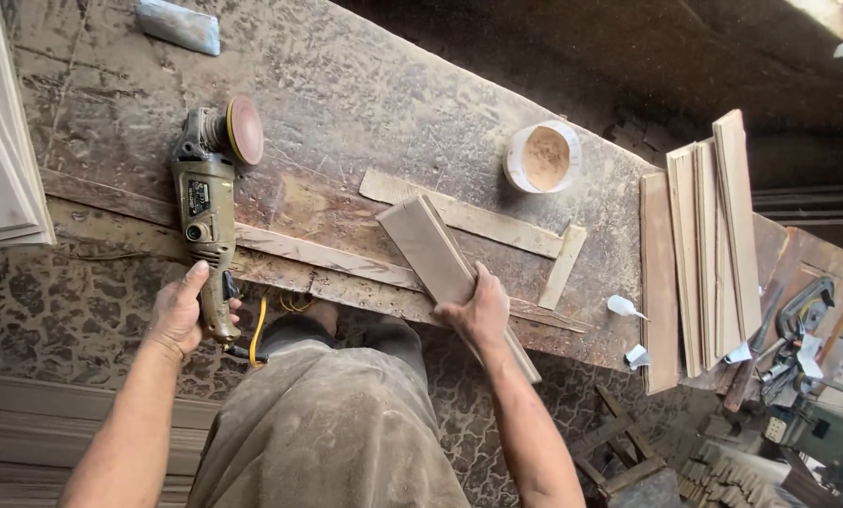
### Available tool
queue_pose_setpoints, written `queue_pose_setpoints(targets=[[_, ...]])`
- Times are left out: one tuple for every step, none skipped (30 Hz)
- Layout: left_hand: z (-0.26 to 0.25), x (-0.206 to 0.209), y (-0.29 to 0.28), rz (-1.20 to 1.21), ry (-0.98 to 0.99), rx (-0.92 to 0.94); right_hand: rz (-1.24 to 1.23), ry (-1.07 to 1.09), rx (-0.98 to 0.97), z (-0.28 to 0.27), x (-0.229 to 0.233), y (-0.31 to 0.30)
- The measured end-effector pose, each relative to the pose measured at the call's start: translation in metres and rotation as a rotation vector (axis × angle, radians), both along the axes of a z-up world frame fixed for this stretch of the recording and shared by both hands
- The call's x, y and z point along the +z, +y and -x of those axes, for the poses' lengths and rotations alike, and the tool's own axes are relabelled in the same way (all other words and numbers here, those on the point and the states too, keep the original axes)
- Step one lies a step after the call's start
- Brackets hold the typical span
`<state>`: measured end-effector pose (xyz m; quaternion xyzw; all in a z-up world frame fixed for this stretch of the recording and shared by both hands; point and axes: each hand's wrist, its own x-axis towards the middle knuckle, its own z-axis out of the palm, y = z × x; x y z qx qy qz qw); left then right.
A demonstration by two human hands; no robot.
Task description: Sanding wooden planks with a power sander and applying glue to join pieces.
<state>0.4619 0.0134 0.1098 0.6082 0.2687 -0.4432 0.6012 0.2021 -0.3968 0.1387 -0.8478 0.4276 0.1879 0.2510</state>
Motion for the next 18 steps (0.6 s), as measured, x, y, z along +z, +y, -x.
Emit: queue_pose_setpoints(targets=[[-0.001,0.003,-0.002,0.006,0.0,-0.002,0.006,0.0,-0.002,-0.001,0.0,-0.006],[-0.002,0.006,-0.004,-0.034,-0.011,-0.009,-0.117,-0.017,-0.053,0.0,0.002,-0.012],[-0.003,0.009,-0.006,-0.073,-0.022,-0.017,-0.24,-0.036,-0.103,0.0,0.003,-0.018],[-0.002,0.008,-0.006,-0.066,-0.02,-0.02,-0.233,-0.035,-0.107,0.008,0.005,-0.025],[-0.001,0.008,-0.005,-0.084,-0.045,-0.036,-0.236,-0.128,-0.122,0.015,0.007,-0.031],[-0.002,0.008,-0.004,-0.103,-0.073,-0.049,-0.239,-0.224,-0.134,0.021,0.008,-0.038],[-0.001,0.002,0.001,-0.098,-0.074,-0.05,-0.234,-0.226,-0.135,0.014,0.036,-0.039],[-0.002,-0.003,0.007,-0.21,-0.232,-0.125,-0.163,-0.514,-0.168,0.006,0.063,-0.04],[-0.003,-0.008,0.012,-0.32,-0.392,-0.199,-0.089,-0.801,-0.195,-0.002,0.09,-0.041],[-0.004,-0.008,0.011,-0.313,-0.396,-0.205,-0.081,-0.804,-0.2,0.003,0.085,-0.044],[-0.005,-0.008,0.01,-0.402,-0.442,-0.283,-0.115,-0.984,-0.355,0.007,0.079,-0.047],[-0.005,-0.008,0.011,-0.496,-0.486,-0.357,-0.155,-1.162,-0.51,0.012,0.072,-0.049],[-0.005,-0.001,0.003,-0.493,-0.489,-0.36,-0.151,-1.165,-0.512,0.007,0.07,-0.043],[-0.007,0.006,-0.004,-0.43,-0.453,-0.329,-0.287,-1.055,-0.836,0.0,0.067,-0.036],[-0.009,0.013,-0.011,-0.368,-0.416,-0.298,-0.426,-0.92,-1.15,-0.006,0.064,-0.03],[-0.01,0.014,-0.011,-0.37,-0.42,-0.305,-0.427,-0.924,-1.158,-0.008,0.047,-0.02],[-0.01,0.013,-0.012,-0.398,-0.424,-0.316,-0.543,-0.924,-1.319,-0.009,0.03,-0.011],[-0.009,0.013,-0.013,-0.429,-0.425,-0.334,-0.66,-0.915,-1.485,-0.008,0.012,-0.001]])
